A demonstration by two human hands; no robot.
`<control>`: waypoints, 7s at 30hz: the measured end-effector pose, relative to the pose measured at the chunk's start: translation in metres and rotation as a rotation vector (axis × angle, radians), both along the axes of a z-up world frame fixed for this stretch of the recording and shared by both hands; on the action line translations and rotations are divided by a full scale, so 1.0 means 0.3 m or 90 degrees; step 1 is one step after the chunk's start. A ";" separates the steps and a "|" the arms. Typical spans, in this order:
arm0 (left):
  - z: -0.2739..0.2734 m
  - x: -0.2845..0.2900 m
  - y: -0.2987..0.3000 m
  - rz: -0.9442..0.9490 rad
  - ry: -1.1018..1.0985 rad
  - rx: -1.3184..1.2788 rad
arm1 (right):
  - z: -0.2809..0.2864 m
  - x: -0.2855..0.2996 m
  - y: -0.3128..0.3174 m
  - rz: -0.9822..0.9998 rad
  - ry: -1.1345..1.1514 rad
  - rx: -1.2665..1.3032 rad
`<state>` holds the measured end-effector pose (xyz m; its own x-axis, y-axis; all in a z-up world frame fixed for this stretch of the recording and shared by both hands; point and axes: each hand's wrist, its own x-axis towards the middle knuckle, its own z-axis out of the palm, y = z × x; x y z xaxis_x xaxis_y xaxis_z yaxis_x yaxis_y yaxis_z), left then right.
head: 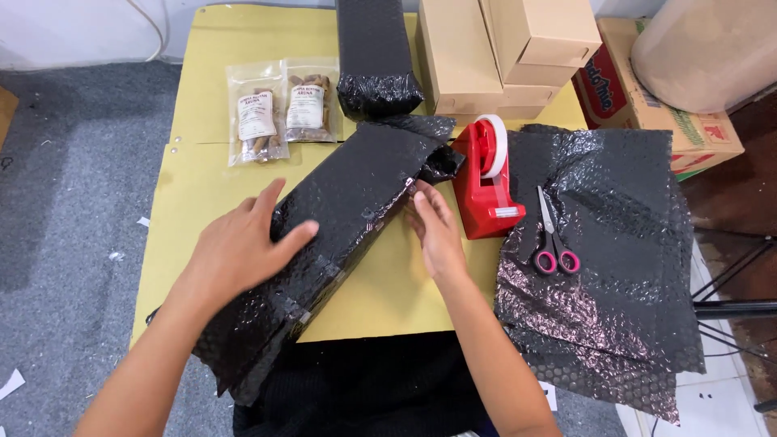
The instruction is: Wrapping a long rectangular box with black bubble wrap and securing the ends with adhesive tape.
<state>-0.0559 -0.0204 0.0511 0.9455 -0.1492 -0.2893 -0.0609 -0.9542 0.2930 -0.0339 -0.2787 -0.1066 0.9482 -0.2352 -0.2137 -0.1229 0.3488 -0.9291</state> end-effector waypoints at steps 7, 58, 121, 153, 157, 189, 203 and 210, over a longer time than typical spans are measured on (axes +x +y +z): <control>-0.043 0.113 -0.041 0.013 0.130 -0.174 | 0.068 0.049 0.004 -0.013 0.027 0.038; -0.211 0.205 -0.238 0.283 0.234 -0.711 | 0.130 0.160 -0.018 -0.038 0.033 0.060; 0.053 0.406 -0.242 -0.229 0.291 -0.076 | 0.055 -0.095 0.087 -0.022 0.074 0.115; -0.249 0.015 -0.083 -0.279 -0.307 0.083 | 0.049 -0.169 -0.217 0.161 -0.008 -0.254; -0.246 0.015 -0.077 -0.284 -0.308 0.075 | 0.065 -0.209 -0.274 0.084 -0.070 -0.146; -0.272 -0.001 -0.066 -0.300 -0.402 0.090 | 0.169 -0.088 -0.183 0.137 -0.101 -0.628; -0.232 -0.019 -0.080 -0.293 -0.370 0.065 | 0.314 -0.208 -0.205 0.057 -0.058 -0.617; -0.313 -0.112 -0.202 -0.248 -0.583 -0.131 | 0.026 -0.220 -0.198 0.055 -0.068 -0.371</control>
<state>-0.0894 -0.0810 -0.0430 0.6654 -0.4597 0.5881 -0.6407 -0.7560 0.1339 -0.0999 -0.3380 -0.0987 0.9783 -0.2059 0.0255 -0.0228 -0.2291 -0.9731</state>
